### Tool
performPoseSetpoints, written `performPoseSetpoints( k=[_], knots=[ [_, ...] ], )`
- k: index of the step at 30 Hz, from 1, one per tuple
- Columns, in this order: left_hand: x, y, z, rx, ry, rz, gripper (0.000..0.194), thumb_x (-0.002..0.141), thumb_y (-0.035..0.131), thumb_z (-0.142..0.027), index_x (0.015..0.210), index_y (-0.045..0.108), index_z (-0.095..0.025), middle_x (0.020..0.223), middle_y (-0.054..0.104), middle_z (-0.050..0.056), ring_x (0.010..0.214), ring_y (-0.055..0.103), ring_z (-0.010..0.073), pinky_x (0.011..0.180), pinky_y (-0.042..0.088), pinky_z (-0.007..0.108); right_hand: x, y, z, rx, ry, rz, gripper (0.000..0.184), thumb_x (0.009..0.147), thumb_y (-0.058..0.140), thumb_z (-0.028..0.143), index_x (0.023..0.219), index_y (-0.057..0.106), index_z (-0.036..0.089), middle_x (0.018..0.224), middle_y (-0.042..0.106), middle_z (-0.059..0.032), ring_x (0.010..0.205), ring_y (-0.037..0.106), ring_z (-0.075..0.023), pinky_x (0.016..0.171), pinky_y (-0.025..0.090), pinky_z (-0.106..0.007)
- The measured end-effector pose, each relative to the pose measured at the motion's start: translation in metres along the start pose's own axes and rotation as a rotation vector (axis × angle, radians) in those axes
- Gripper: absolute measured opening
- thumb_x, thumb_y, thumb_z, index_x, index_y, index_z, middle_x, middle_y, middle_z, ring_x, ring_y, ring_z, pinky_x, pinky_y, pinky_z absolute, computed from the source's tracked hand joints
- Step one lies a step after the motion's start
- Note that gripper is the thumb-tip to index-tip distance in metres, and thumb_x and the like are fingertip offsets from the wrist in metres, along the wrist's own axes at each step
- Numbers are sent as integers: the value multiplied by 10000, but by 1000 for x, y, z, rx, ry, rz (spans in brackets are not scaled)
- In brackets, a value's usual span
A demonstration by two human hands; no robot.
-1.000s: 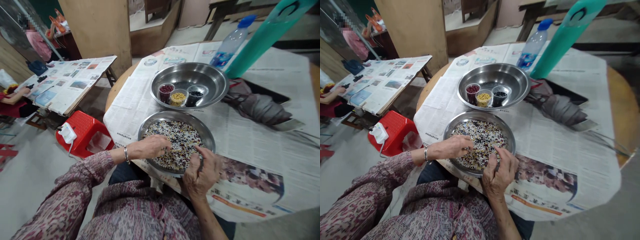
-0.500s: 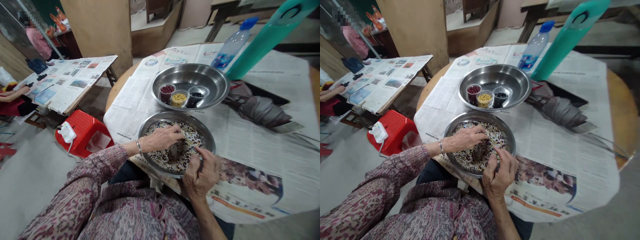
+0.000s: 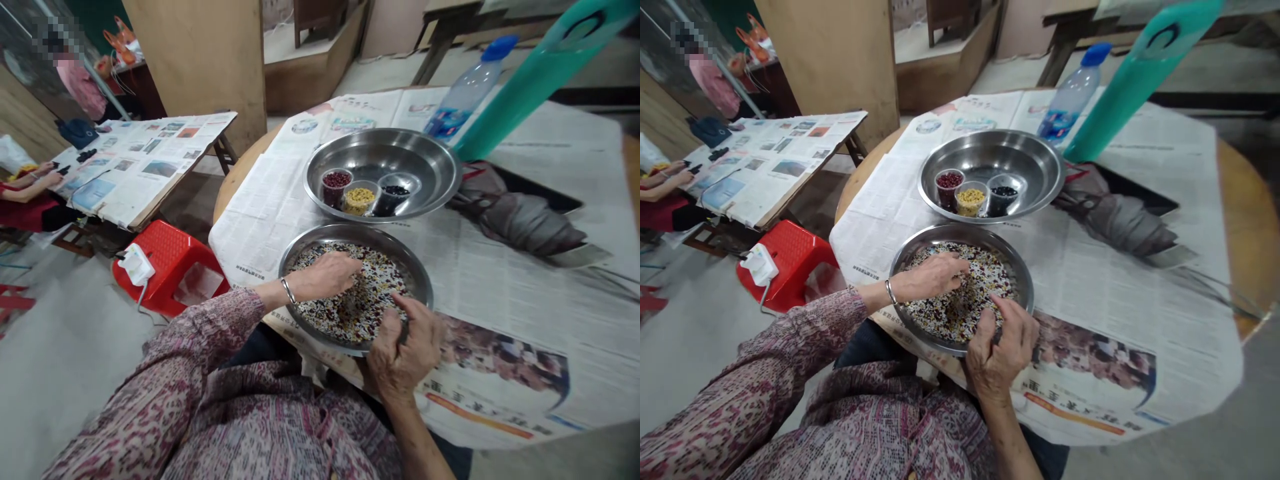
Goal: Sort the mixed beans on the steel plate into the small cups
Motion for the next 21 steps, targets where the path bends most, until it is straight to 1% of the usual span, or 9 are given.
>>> performPoseSetpoints(
  k=[3,6,9,12,15,17,18,19,21],
  knots=[
    [-9,-4,-2,-107,31,7,152,871,558,-109,990,649,-136,1001,687,49,973,617,163,947,447,291,0,0,1,-6,-10,0,254,921,530,219,1119,661,128,1047,683,-144,1032,612,-233,932,474,-424],
    [-32,-8,-2,-127,58,5,133,890,542,-113,958,644,-163,982,682,28,948,616,146,941,449,286,1,0,4,-4,-26,-3,243,915,538,202,1113,659,128,1040,688,-142,1028,616,-230,925,477,-413],
    [-57,-2,-4,-71,81,84,131,930,521,-141,955,648,-165,982,651,48,965,604,164,925,461,291,2,0,4,-2,-22,-3,234,909,549,194,1106,659,130,1031,692,-137,1021,622,-229,923,479,-411],
    [-72,8,-13,-78,175,156,139,950,528,-173,1013,652,-177,1020,638,49,1015,593,168,950,461,284,1,1,3,3,-15,5,236,909,551,198,1112,656,140,1039,692,-130,1023,625,-228,931,478,-417],
    [-72,17,-28,-99,302,199,214,949,490,-114,1072,647,-191,1083,631,44,1020,591,147,916,476,248,0,1,2,-1,-12,3,238,912,548,205,1115,655,142,1046,692,-129,1027,625,-228,938,475,-423],
    [-64,19,-37,-66,370,179,295,942,447,-67,1135,631,-194,1174,611,50,1056,577,143,933,469,244,0,1,1,-8,-10,0,235,914,546,210,1110,655,143,1043,693,-128,1024,627,-227,937,476,-423],
    [-58,17,-40,-28,385,148,333,937,433,-51,1172,618,-198,1225,593,54,1088,562,149,963,457,256,0,1,1,-12,-12,-1,233,914,545,212,1107,655,143,1042,693,-128,1022,627,-226,936,477,-422],
    [-51,13,-40,21,375,103,361,933,431,-48,1208,602,-204,1280,567,59,1123,542,164,997,442,282,0,1,2,-14,-13,-2,231,915,542,215,1104,654,143,1040,692,-128,1020,627,-226,933,478,-420],
    [-36,3,-34,112,300,8,383,926,489,-94,1276,568,-228,1398,486,74,1194,491,217,1032,421,360,1,1,2,-16,-8,3,229,918,536,222,1101,652,148,1040,691,-126,1018,626,-223,927,480,-416]
  ],
)
Point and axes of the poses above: each hand's wrist, its own x-axis towards the middle knuckle, its own y-axis out of the palm, z = x × y, the point moved 9 cm from there along x, towards the middle knuckle
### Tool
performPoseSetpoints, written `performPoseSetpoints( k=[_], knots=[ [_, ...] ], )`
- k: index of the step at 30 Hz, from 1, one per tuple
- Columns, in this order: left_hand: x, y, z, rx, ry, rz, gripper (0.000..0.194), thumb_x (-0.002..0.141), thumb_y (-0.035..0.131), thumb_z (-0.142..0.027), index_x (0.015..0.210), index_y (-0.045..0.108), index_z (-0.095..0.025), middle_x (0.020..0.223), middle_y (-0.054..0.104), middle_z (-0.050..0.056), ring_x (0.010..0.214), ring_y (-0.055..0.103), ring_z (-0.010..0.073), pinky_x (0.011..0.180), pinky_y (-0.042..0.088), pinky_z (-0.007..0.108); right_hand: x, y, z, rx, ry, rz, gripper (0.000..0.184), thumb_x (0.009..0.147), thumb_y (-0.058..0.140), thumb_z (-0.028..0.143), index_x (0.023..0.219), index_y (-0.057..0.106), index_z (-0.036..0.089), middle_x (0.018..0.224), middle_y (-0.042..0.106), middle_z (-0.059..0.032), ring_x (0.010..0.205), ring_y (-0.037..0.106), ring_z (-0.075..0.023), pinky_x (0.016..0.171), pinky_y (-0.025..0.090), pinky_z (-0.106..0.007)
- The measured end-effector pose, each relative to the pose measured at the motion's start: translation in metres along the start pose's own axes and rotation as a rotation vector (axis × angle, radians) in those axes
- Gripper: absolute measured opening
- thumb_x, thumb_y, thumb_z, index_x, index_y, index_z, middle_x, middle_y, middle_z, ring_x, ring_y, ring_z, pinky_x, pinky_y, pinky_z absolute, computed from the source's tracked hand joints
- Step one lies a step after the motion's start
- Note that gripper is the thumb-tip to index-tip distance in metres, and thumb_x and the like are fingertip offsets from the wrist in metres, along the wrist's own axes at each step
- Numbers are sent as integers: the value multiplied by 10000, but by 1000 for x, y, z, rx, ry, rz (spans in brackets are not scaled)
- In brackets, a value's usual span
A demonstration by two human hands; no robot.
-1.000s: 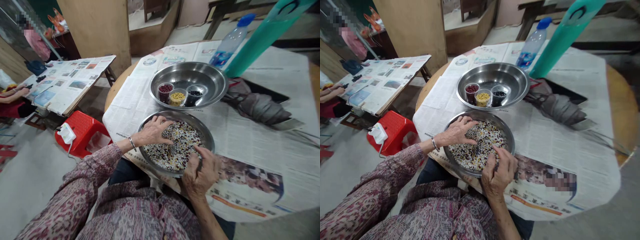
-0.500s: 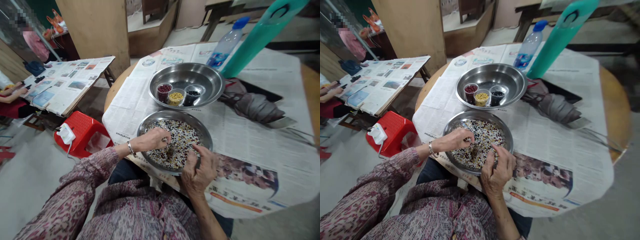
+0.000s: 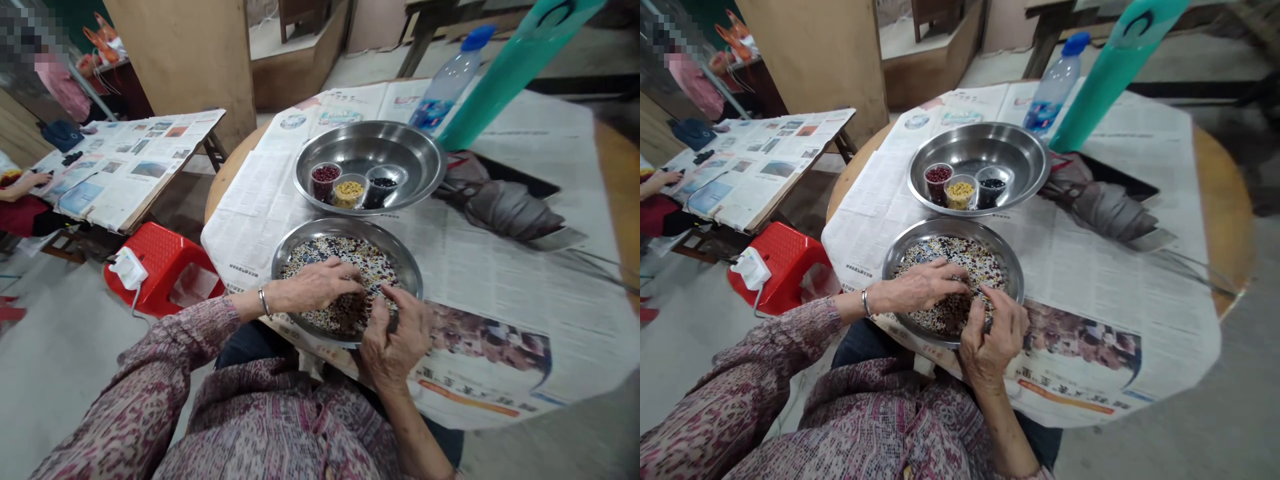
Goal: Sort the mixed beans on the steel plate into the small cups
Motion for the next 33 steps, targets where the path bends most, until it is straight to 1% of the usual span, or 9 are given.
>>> performPoseSetpoints(
  k=[3,8,10,15,19,23,26,29,33],
  knots=[
    [12,-8,18,43,-80,-29,418,894,621,-214,1304,545,-246,1459,411,97,1256,428,284,1040,398,441,0,1,-1,2,19,4,223,922,529,238,1095,649,163,1037,690,-114,1012,626,-218,925,479,-414],
    [13,-3,28,-95,-4,91,173,931,491,-122,1013,634,-174,1088,591,61,1038,550,172,975,417,305,-1,1,-1,13,10,2,225,917,536,229,1104,643,165,1041,689,-113,1015,623,-218,930,477,-415],
    [7,-2,39,-119,-73,106,191,909,470,-84,939,640,-164,1001,605,51,963,568,156,912,436,278,-1,1,-2,18,7,3,224,915,538,229,1103,643,167,1037,689,-109,1016,621,-219,933,474,-415],
    [-22,-9,65,-34,-347,53,192,868,471,-80,935,638,-147,995,620,67,908,565,158,851,447,281,-1,2,-4,23,22,14,224,918,531,256,1094,640,172,1038,686,-102,1015,614,-215,940,462,-410],
    [-42,-7,54,-93,-358,62,208,861,449,-61,925,629,-143,946,622,59,885,560,147,844,451,268,-2,3,-6,16,46,32,227,918,526,282,1076,645,169,1040,687,-106,1009,615,-216,937,459,-413],
    [-44,3,23,-219,-223,119,185,867,483,-71,926,632,-163,961,614,44,911,567,148,882,465,270,-2,4,-7,-1,53,36,234,917,525,299,1060,653,164,1030,696,-111,1004,626,-226,931,465,-423],
    [-31,8,-1,-244,-99,124,259,886,472,-63,1071,618,-171,1072,586,62,945,571,151,875,485,265,-1,3,-6,-11,42,31,237,918,525,303,1053,657,159,1022,696,-116,998,626,-230,930,465,-424],
    [-10,10,-11,-183,-22,83,332,921,420,-52,1191,571,-173,1203,542,88,1022,565,158,874,497,262,-1,2,-5,2,41,28,254,931,500,295,1074,654,153,1031,686,-125,1004,619,-232,932,462,-428],
    [15,5,8,-28,-107,-31,307,969,372,-88,1193,567,-167,1216,533,103,1067,568,193,867,507,306,0,-1,-2,20,40,15,283,947,462,284,1104,650,141,1050,671,-140,1036,600,-241,941,453,-443]
  ],
)
Point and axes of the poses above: each hand's wrist, its own x-axis towards the middle knuckle, its own y-axis out of the palm, z = x × y, the point moved 9 cm from there along x, towards the middle knuckle
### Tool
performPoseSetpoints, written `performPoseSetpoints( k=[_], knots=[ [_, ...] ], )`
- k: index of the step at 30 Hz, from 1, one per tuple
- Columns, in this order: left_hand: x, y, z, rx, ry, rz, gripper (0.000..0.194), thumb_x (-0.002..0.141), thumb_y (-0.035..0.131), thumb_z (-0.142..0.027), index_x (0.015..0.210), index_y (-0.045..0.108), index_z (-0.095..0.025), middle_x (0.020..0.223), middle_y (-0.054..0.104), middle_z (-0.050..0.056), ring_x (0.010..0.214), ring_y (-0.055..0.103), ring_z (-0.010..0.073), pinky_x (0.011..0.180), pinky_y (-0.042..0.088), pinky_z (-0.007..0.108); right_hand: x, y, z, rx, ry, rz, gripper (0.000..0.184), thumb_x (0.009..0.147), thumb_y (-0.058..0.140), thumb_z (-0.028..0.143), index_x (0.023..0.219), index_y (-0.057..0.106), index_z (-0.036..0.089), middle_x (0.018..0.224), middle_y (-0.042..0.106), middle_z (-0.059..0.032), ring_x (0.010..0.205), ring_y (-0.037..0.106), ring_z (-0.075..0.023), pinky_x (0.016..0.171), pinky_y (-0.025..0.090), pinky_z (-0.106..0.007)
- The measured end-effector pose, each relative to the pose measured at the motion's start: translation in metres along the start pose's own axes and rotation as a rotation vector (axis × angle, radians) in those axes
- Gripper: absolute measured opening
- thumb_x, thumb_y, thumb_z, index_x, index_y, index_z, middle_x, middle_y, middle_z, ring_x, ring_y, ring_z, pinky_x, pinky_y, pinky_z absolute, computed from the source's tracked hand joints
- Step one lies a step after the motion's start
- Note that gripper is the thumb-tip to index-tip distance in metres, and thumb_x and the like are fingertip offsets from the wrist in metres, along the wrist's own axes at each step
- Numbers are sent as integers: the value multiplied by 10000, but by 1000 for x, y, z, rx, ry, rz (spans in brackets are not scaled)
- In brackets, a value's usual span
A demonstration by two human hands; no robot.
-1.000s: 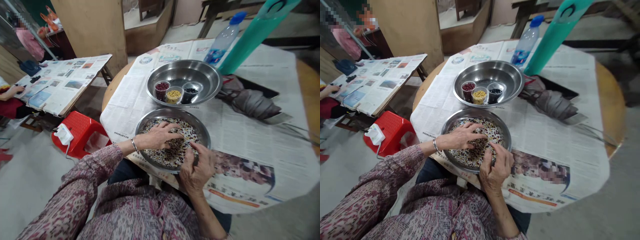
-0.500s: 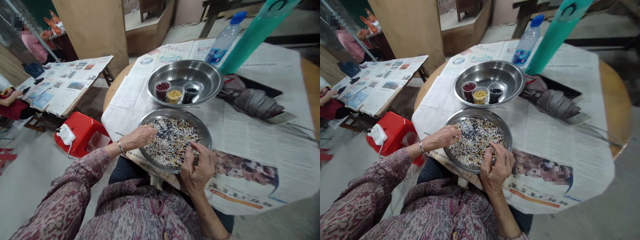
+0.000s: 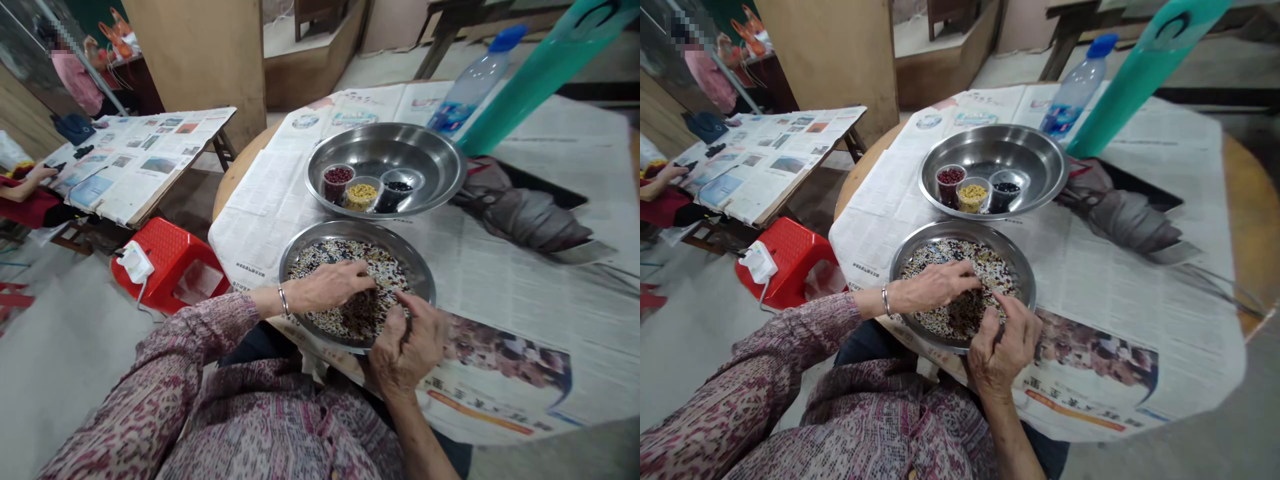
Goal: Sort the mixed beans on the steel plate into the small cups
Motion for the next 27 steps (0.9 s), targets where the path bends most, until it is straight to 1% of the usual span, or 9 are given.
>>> performPoseSetpoints(
  k=[3,5,7,11,16,19,22,24,27],
  knots=[
    [1,-9,20,2,-158,-82,289,1013,368,-202,1240,543,-170,1145,562,95,978,596,189,817,520,315,1,-2,1,6,25,-7,303,953,441,302,1106,651,147,1042,662,-136,1028,592,-244,939,448,-455],
    [-7,-18,23,-21,-189,-116,333,1011,419,-294,1316,496,-185,1161,569,94,1012,593,201,835,525,329,1,-2,0,13,51,-8,326,959,418,316,1119,649,151,1055,656,-139,1037,589,-249,941,448,-471],
    [-17,-22,10,-15,-67,-82,400,960,524,-326,1339,491,-200,1249,553,103,1120,559,230,913,513,363,1,-4,-1,24,63,-20,352,967,395,320,1140,646,143,1081,650,-152,1058,586,-258,946,448,-487],
    [-33,-17,-28,33,318,55,461,814,687,-297,1264,594,-256,1441,474,86,1326,435,285,1106,389,453,0,-7,-1,30,70,-50,396,976,366,332,1169,641,123,1107,638,-174,1092,581,-275,954,446,-508],
    [-10,-1,-40,102,453,25,389,838,648,-266,1224,637,-314,1434,512,35,1402,381,264,1143,326,492,1,-8,0,19,69,-69,416,970,360,361,1168,641,127,1106,631,-175,1094,574,-289,948,437,-519],
    [16,9,-31,207,402,-20,381,891,588,-269,1270,609,-236,1431,502,96,1381,391,279,1150,301,504,1,-8,1,13,53,-79,409,969,363,354,1167,641,130,1099,631,-171,1084,572,-286,941,439,-510],
    [34,5,-13,277,290,-44,343,955,469,-222,1279,573,-184,1387,511,128,1266,476,273,1045,401,453,1,-7,2,13,41,-63,392,970,370,330,1177,636,130,1106,633,-171,1088,570,-279,944,438,-501],
    [35,-5,3,274,186,-42,321,965,399,-147,1236,570,-164,1319,535,126,1175,524,244,942,455,375,0,-6,1,14,42,-44,383,971,372,316,1185,631,134,1115,630,-170,1097,564,-276,954,431,-500],
    [19,-16,29,156,3,5,278,951,387,-84,1140,579,-150,1163,575,92,996,580,180,804,479,280,0,-5,1,16,35,-31,369,969,376,301,1196,621,144,1125,626,-164,1108,557,-272,967,421,-505]
  ],
)
Point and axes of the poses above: each hand's wrist, its own x-axis towards the middle knuckle, its own y-axis out of the palm, z = x × y, the point moved 9 cm from there along x, towards the middle knuckle
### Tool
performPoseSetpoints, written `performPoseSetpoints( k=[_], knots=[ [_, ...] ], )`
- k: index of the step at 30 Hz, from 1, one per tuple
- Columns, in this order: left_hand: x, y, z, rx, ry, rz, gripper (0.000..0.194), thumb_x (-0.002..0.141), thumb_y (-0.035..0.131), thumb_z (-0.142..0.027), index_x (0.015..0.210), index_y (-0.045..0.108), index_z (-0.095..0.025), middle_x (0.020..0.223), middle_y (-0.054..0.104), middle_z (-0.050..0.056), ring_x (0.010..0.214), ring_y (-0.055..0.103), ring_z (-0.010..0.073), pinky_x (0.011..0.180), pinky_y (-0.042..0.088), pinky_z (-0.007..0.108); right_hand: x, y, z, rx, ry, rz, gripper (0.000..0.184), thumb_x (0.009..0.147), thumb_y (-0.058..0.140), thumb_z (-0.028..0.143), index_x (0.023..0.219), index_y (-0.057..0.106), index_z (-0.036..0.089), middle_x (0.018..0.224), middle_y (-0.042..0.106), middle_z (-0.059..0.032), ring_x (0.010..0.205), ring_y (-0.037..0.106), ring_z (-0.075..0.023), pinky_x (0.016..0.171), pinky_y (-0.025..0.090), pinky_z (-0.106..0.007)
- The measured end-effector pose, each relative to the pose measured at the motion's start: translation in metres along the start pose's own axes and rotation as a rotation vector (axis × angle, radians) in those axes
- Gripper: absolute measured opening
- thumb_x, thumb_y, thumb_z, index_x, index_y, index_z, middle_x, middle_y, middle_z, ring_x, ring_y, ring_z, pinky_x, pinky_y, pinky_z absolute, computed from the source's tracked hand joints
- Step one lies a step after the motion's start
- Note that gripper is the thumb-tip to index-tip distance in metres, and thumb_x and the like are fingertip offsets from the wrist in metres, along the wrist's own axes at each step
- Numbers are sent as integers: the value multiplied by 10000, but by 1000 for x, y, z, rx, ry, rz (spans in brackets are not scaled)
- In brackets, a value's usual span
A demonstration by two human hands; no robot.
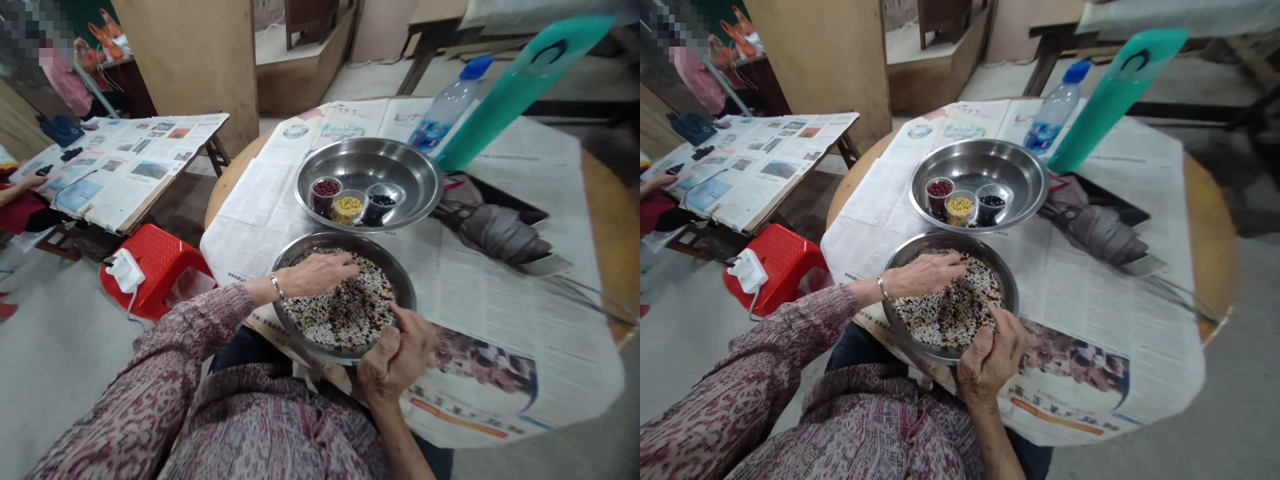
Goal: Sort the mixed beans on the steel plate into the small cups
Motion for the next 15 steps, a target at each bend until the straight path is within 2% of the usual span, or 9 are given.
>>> performPoseSetpoints(
  k=[2,4,6,8,10,12,15],
  knots=[
    [-21,-2,14,-82,-108,21,231,974,392,-124,1092,588,-161,1061,582,65,921,584,160,761,481,265,0,0,0,7,-6,2,359,965,385,289,1195,618,142,1123,627,-164,1108,557,-268,967,424,-502],
    [-42,-3,16,-139,-132,4,207,1014,409,-244,1061,598,-175,1031,582,55,972,576,165,814,486,273,0,1,1,10,-7,9,353,961,392,281,1190,619,137,1120,629,-166,1106,559,-265,963,429,-497],
    [-60,-1,10,-203,-99,-7,223,995,496,-370,1074,598,-187,1086,577,59,1025,565,171,874,488,280,0,3,0,6,-3,20,350,959,396,279,1184,620,133,1115,631,-168,1103,559,-264,958,433,-493],
    [-70,4,-5,-250,-21,11,268,953,576,-400,1146,579,-214,1182,553,64,1090,550,183,929,483,291,-1,4,-1,3,-6,36,348,958,398,275,1183,621,131,1111,633,-167,1098,560,-263,953,436,-491],
    [-71,10,-23,-276,52,50,284,940,603,-348,1195,564,-231,1229,534,70,1113,548,190,939,486,296,-2,5,-2,4,-17,50,344,955,407,264,1190,620,131,1110,635,-165,1096,562,-263,949,441,-488],
    [-63,15,-39,-267,103,82,244,958,560,-270,1199,571,-231,1211,539,76,1093,560,190,883,506,290,-3,6,-3,2,-29,60,341,949,422,251,1201,619,133,1112,637,-163,1100,562,-263,947,443,-486],
    [-41,14,-46,-179,102,56,261,987,431,-173,1199,575,-220,1193,545,91,1068,562,202,768,516,287,-3,5,-4,-6,-29,62,336,943,440,240,1204,624,136,1115,639,-163,1100,567,-263,947,448,-484]
  ],
)
Point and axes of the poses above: each hand's wrist, its own x-axis towards the middle knuckle, its own y-axis out of the palm, z = x × y, the point moved 9 cm from there along x, towards the middle knuckle
